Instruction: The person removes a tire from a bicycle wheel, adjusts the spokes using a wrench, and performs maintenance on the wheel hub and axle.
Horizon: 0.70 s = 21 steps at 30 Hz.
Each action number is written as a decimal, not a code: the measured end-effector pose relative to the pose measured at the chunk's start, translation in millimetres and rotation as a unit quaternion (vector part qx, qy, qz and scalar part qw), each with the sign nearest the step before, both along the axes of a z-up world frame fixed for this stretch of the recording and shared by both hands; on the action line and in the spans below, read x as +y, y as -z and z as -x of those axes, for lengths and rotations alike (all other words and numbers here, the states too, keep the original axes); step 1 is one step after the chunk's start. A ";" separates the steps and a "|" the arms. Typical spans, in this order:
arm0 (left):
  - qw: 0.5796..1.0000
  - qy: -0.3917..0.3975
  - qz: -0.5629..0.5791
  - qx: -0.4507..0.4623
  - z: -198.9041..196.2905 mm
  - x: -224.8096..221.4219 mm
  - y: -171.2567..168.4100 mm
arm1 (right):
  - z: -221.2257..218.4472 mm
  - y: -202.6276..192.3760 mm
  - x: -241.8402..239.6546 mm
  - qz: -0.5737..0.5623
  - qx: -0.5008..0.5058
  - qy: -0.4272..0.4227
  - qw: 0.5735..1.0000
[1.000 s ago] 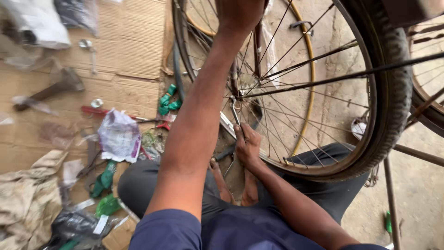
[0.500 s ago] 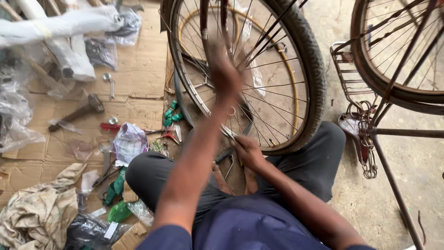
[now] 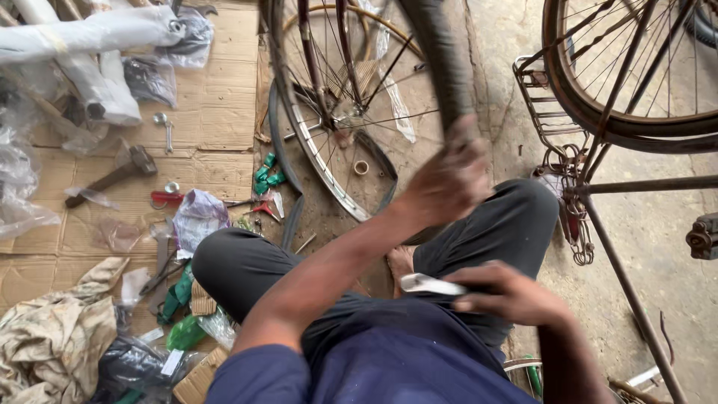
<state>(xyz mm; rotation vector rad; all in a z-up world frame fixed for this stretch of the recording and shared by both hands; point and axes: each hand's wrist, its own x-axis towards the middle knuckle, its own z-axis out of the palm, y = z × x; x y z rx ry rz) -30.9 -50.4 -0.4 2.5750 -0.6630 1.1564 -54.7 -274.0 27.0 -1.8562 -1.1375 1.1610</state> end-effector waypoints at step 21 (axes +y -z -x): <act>0.912 -0.273 0.300 -0.054 152.1 98.0 -13.5 | -92.3 229.7 261.9 -0.034 0.283 0.430 0.857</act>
